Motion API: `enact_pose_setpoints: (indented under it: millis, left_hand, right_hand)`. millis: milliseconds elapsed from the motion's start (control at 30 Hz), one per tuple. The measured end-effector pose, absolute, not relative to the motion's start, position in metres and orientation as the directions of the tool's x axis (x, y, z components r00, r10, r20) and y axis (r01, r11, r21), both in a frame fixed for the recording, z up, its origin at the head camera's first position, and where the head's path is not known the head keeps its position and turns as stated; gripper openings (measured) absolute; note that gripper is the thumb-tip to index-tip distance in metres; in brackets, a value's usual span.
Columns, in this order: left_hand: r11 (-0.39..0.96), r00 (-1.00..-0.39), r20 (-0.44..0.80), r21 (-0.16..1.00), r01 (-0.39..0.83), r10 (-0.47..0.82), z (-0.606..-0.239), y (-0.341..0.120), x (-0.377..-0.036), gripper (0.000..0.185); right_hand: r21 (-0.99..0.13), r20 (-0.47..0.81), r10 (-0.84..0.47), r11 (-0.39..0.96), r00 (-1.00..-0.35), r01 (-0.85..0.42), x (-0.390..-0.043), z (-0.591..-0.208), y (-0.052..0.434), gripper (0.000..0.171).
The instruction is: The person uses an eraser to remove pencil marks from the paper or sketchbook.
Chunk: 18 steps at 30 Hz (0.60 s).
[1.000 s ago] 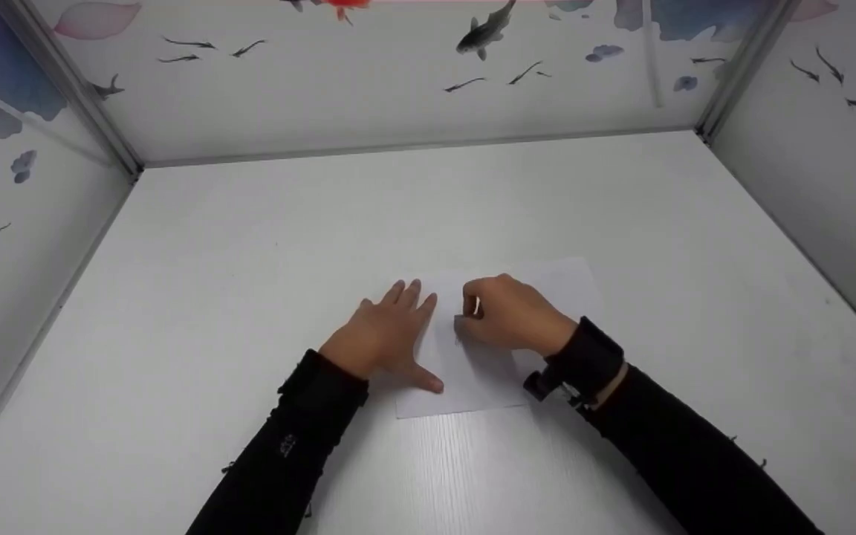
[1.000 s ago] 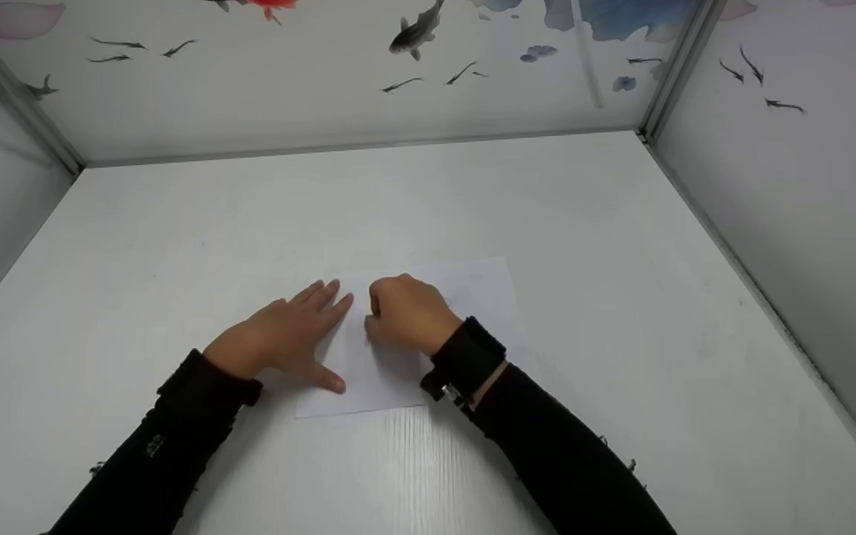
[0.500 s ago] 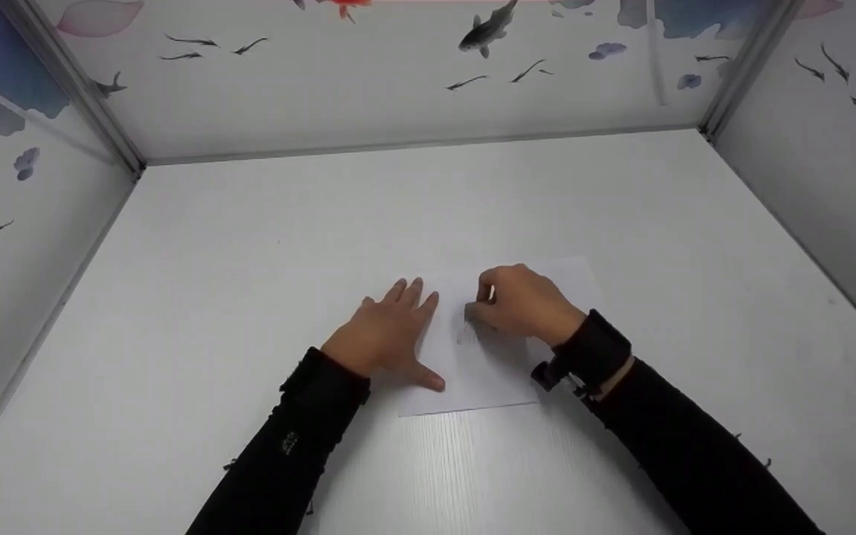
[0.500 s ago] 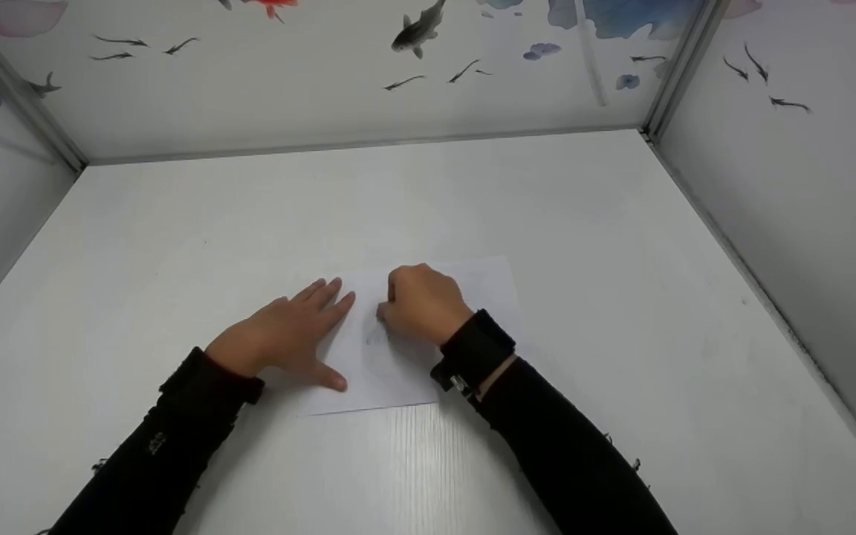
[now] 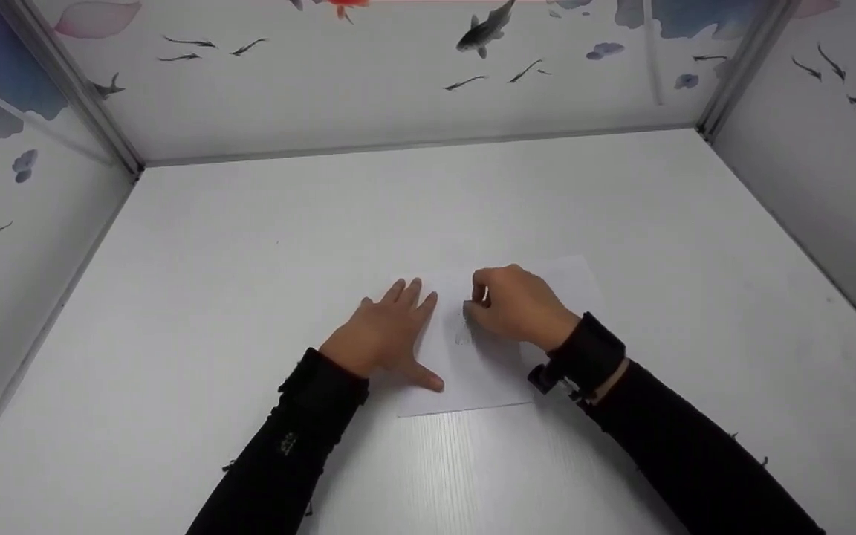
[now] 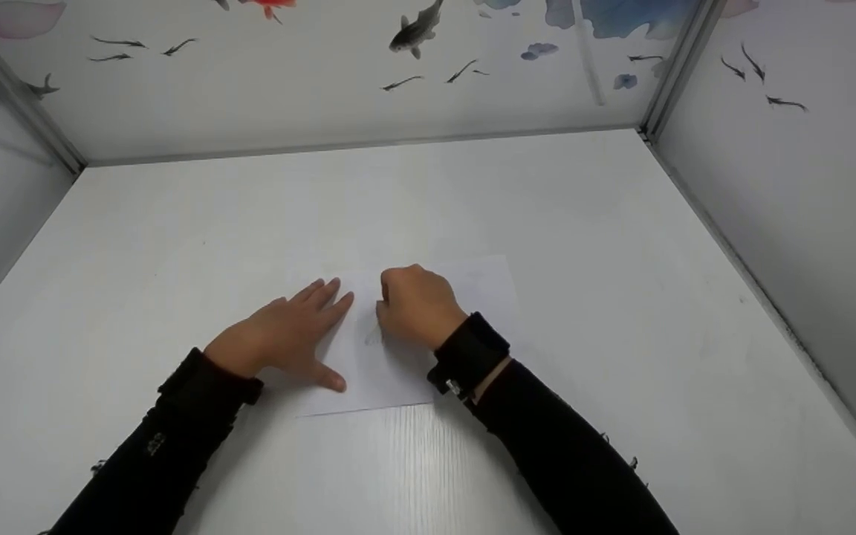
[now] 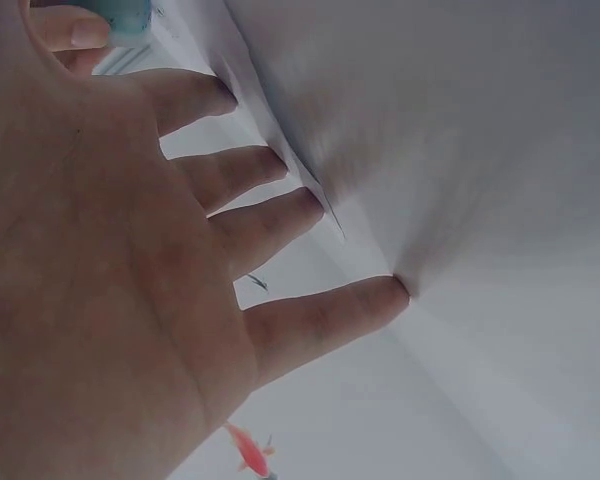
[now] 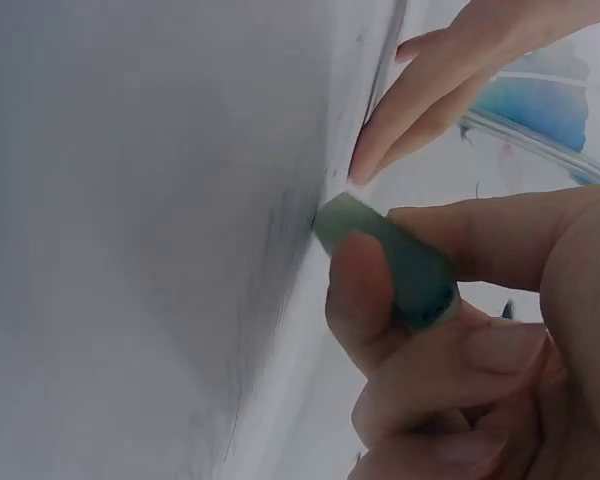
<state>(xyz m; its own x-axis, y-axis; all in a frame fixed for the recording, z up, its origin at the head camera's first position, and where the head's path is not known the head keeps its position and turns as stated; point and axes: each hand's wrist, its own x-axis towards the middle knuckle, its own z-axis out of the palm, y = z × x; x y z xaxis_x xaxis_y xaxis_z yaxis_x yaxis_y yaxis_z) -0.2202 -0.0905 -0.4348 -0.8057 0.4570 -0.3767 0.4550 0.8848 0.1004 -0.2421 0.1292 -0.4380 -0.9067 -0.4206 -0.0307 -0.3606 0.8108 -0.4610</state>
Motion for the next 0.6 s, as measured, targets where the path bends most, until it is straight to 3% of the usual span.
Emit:
enact_pose_setpoints:
  millis: [133, 333, 533, 600]
  left_hand:
    - [0.881, -0.802, -0.38, 0.082, 0.466, 0.46, -0.4352, -0.0899, -0.2203, 0.131]
    - [0.883, -0.802, -0.384, 0.087, 0.462, 0.458, -0.4349, -0.0885, -0.2215, 0.13]
    - [0.88, -0.799, -0.385, 0.088, 0.467, 0.463, -0.4335, -0.0898, -0.2206, 0.131]
    - [0.879, -0.798, -0.385, 0.084, 0.469, 0.463, -0.4338, -0.0897, -0.2207, 0.131]
  right_hand:
    - [-0.531, -0.108, -0.526, 0.748, -0.844, -0.398, -0.2411, -0.4362, 0.1283, 0.014]
    - [-0.483, -0.039, -0.414, 0.804, -0.909, -0.346, -0.2426, -0.4379, 0.1295, 0.015]
    - [-0.548, -0.124, -0.559, 0.728, -0.82, -0.413, -0.24, -0.4339, 0.1265, 0.012]
    - [-0.555, -0.149, -0.541, 0.738, -0.828, -0.383, -0.2414, -0.4342, 0.1275, 0.013]
